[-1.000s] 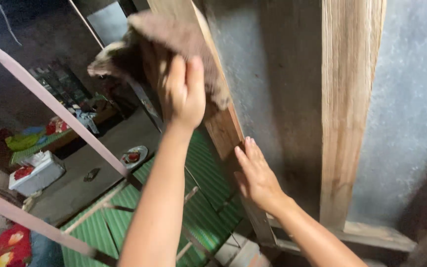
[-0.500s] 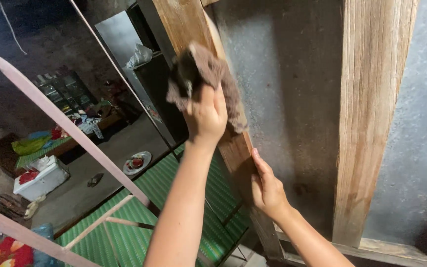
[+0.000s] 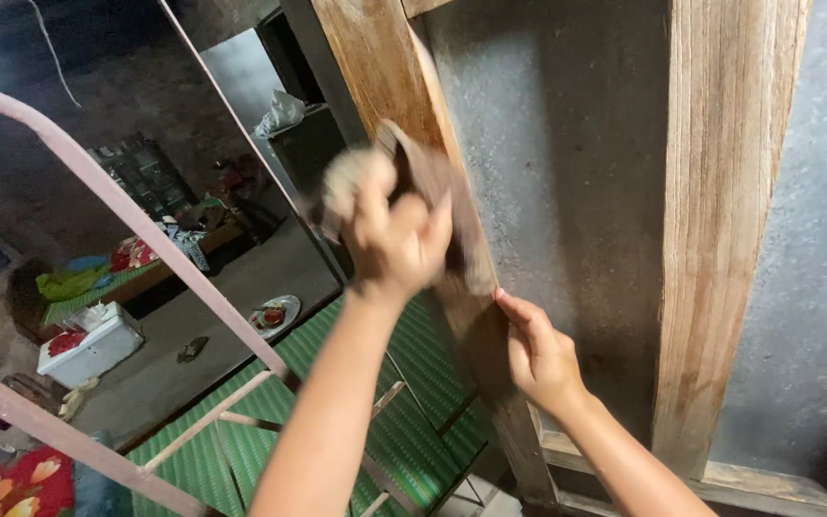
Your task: Cleaning a wooden frame or cabinet structure using a brown cloth.
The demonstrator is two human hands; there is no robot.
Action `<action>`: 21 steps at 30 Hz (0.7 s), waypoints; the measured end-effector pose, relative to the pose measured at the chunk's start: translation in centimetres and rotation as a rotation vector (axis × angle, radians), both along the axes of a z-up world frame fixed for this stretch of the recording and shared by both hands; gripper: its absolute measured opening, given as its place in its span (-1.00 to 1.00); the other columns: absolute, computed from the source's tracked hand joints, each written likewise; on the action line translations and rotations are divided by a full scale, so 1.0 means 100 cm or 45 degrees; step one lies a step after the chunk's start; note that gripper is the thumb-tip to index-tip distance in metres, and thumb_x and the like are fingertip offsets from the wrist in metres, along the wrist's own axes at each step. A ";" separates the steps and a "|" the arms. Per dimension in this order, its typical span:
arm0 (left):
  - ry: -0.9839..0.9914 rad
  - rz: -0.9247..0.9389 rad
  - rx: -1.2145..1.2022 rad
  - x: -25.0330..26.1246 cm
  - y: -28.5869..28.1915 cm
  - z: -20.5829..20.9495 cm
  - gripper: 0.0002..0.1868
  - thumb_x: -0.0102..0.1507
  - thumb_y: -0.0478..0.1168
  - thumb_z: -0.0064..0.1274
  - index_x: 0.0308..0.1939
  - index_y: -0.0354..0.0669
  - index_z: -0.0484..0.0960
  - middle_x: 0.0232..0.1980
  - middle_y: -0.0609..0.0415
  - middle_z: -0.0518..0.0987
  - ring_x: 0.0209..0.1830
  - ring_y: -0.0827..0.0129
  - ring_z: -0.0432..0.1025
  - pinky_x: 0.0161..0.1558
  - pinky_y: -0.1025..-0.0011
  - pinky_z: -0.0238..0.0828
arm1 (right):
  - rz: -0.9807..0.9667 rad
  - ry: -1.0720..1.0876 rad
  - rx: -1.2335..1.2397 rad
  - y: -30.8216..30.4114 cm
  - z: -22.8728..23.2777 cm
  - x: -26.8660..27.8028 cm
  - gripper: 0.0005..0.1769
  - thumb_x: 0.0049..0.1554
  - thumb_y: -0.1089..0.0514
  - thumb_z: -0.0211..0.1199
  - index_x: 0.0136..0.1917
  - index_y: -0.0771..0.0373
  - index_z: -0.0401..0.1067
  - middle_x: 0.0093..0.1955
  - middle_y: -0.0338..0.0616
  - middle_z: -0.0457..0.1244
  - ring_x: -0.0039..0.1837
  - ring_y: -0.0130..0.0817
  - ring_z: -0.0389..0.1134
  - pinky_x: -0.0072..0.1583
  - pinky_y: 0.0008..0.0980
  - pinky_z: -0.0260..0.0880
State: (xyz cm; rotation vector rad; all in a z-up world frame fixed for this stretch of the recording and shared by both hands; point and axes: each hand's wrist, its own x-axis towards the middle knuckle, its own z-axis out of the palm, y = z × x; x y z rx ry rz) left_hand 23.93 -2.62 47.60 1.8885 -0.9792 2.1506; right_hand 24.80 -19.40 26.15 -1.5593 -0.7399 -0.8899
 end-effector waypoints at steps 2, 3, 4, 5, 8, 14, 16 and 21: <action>0.109 -0.111 -0.052 0.016 -0.003 0.041 -0.64 0.27 -0.11 0.23 -0.49 -0.24 0.50 0.16 -0.50 0.43 -0.07 -0.20 0.48 0.04 -0.01 0.41 | -0.130 -0.122 0.037 0.001 0.019 0.001 -0.52 0.19 0.47 0.09 0.39 0.36 0.31 0.38 0.11 0.32 0.41 -0.17 0.39 0.39 -0.32 0.37; 0.214 -0.221 -0.103 0.024 -0.004 0.061 -0.65 0.35 -0.10 0.19 -0.41 -0.23 0.51 0.24 -0.61 0.35 -0.10 -0.15 0.49 -0.01 0.06 0.47 | -0.258 -0.246 0.077 0.002 0.027 0.001 -0.52 0.21 0.46 0.14 0.39 0.32 0.32 0.39 0.09 0.30 0.43 -0.17 0.37 0.43 -0.31 0.37; 0.218 -0.220 -0.102 0.030 -0.006 0.065 -0.65 0.35 -0.10 0.19 -0.41 -0.23 0.51 0.24 -0.61 0.35 -0.10 -0.15 0.49 -0.01 0.06 0.47 | -0.257 -0.243 0.078 0.004 0.047 0.000 -0.52 0.21 0.46 0.14 0.39 0.32 0.32 0.39 0.09 0.30 0.43 -0.17 0.37 0.43 -0.31 0.37; 0.193 -0.136 -0.095 0.036 -0.009 0.069 -0.68 0.36 -0.08 0.16 -0.36 -0.22 0.52 0.13 -0.50 0.39 -0.13 -0.18 0.47 -0.07 0.03 0.46 | -0.272 -0.375 0.104 0.006 0.067 -0.001 -0.45 0.21 0.46 0.14 0.45 0.33 0.24 0.50 0.15 0.17 0.55 -0.07 0.21 0.53 -0.22 0.24; 0.146 0.030 -0.087 0.046 -0.012 0.060 -0.73 0.40 -0.06 0.10 -0.28 -0.16 0.53 -0.08 -0.27 0.47 -0.17 -0.19 0.45 -0.13 -0.02 0.42 | -0.247 -0.629 0.140 0.014 0.126 0.000 -0.36 0.24 0.46 0.13 0.56 0.31 0.13 0.67 0.21 -0.08 0.71 0.06 -0.08 0.66 -0.11 0.00; 0.256 0.040 -0.063 0.062 0.010 -0.004 -0.84 0.37 -0.15 0.03 -0.19 -0.16 0.55 -0.21 -0.17 0.55 -0.21 -0.14 0.46 -0.14 -0.01 0.42 | -0.393 -0.682 -0.145 0.028 0.192 0.007 -0.39 0.28 0.48 0.14 0.57 0.34 0.19 0.66 0.30 -0.05 0.72 0.15 -0.09 0.67 -0.04 -0.01; 0.281 -0.024 -0.058 0.060 0.012 -0.023 -0.84 0.36 -0.17 0.02 -0.12 -0.19 0.58 -0.19 -0.16 0.56 -0.19 -0.11 0.48 -0.12 0.02 0.44 | -0.282 -0.569 -0.176 0.036 0.182 0.012 -0.40 0.29 0.51 0.10 0.57 0.39 0.18 0.64 0.32 0.02 0.69 0.16 0.01 0.64 -0.09 0.09; 0.372 -0.162 -0.168 0.045 -0.001 -0.064 -0.92 0.31 -0.24 0.06 -0.20 -0.17 0.60 -0.27 -0.10 0.57 -0.27 -0.08 0.49 -0.16 0.05 0.44 | -0.326 -0.652 0.009 0.044 0.134 0.021 -0.44 0.24 0.53 0.12 0.49 0.38 0.25 0.53 0.32 0.14 0.58 0.12 0.20 0.57 -0.14 0.22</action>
